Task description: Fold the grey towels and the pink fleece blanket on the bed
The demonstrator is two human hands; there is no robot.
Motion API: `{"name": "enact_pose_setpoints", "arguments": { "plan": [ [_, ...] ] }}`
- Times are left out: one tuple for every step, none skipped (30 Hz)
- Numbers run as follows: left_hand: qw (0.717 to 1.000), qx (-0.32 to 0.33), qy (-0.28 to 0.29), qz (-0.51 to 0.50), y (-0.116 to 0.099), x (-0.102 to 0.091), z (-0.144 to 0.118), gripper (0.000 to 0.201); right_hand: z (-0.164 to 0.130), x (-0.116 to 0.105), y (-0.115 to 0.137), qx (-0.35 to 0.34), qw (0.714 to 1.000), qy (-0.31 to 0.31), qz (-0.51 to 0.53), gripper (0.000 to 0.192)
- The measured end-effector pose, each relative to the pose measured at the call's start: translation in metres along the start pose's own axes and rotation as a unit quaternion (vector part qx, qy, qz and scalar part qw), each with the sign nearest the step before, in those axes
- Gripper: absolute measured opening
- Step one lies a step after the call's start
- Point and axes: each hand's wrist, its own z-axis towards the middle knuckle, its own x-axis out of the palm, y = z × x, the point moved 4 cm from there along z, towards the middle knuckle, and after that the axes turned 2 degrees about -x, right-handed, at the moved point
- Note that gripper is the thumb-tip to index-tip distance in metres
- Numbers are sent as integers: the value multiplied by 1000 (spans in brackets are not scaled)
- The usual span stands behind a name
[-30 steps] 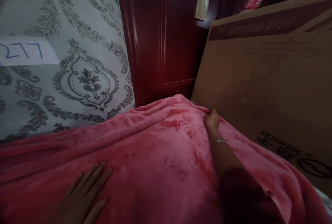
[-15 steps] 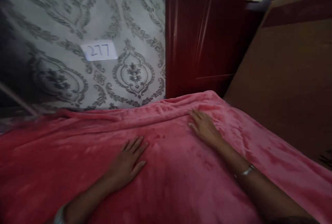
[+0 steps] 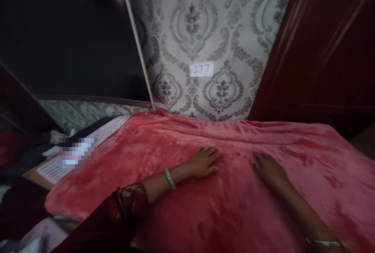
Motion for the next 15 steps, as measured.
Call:
{"name": "enact_pose_setpoints", "arguments": {
  "plan": [
    [1000,-17,-7,2,7,-5,-9,65,-1,4,22,-31,999,-6,14,57],
    [999,-38,-15,4,16,-11,-20,63,-3,8,45,-67,997,-10,28,56],
    [998,-61,-25,5,27,-17,-33,61,-6,12,68,-101,994,-12,42,53],
    [996,-83,-36,6,38,-23,-47,57,-11,17,87,-126,991,-11,52,51],
    [993,-104,-47,7,50,-28,-62,54,-16,20,104,-141,988,-14,57,50],
    [990,-124,-60,6,62,-33,-77,50,-21,24,115,-149,987,-22,60,49],
    [988,-140,-73,4,74,-37,-90,48,-25,26,123,-151,986,-36,61,49],
    [985,-151,-85,2,85,-41,-102,46,-30,28,126,-148,986,-55,62,48],
    [983,-158,-95,-3,96,-44,-112,46,-34,29,127,-144,985,-73,64,48],
    [982,-160,-103,-9,105,-46,-119,45,-37,30,125,-141,984,-89,69,47],
    [981,-157,-109,-17,114,-49,-123,43,-39,31,122,-140,982,-98,76,47],
    [982,-152,-113,-27,123,-51,-125,41,-40,31,119,-139,982,-101,83,48],
    [982,-147,-116,-36,131,-55,-125,37,-39,31,117,-136,982,-101,88,48],
    [981,-145,-121,-46,140,-58,-124,33,-38,29,115,-131,982,-99,94,48],
    [979,-147,-129,-55,148,-63,-124,27,-35,26,115,-123,983,-93,100,48]
  ]
}}
